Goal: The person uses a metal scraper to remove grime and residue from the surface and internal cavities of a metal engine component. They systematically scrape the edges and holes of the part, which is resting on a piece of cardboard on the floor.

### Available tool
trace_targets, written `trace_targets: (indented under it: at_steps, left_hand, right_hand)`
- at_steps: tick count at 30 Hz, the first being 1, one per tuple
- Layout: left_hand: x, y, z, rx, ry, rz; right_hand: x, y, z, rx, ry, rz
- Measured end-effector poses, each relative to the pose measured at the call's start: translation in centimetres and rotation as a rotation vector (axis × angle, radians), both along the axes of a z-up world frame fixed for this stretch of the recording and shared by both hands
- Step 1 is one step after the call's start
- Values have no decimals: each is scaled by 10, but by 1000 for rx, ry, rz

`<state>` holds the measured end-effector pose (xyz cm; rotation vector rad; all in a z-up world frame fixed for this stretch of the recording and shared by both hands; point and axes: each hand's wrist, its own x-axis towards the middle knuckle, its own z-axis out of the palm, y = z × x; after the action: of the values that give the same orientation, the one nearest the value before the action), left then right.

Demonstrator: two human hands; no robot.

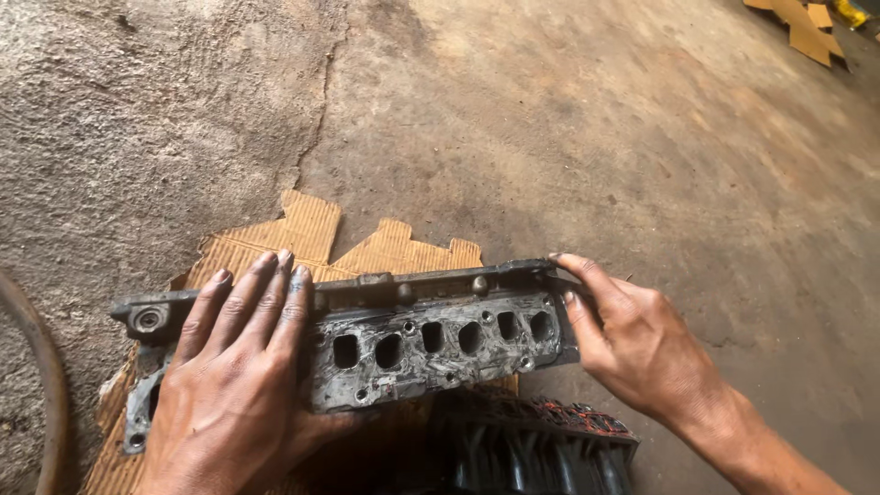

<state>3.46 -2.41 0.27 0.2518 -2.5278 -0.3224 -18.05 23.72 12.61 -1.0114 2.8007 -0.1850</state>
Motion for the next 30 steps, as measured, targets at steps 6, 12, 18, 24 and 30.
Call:
trace_targets:
  at_steps: [6,12,18,24,30]
  left_hand:
    - [-4,3,-5,37,-41,21]
    - [2,1,-6,18,-25,18]
    - [1,2,-7,31,-20,19]
    - [-1,2,-8,25,-9,25]
    - [-2,1,-6,11,-59,36]
  right_hand:
    - [-6,2,9,-91,411,622]
    - [16,19,3,381,257,255]
    - [8,2,5,36,318,333]
    - [25,15,-1,84,274,158]
    - [49,11,-16,-36,406,120]
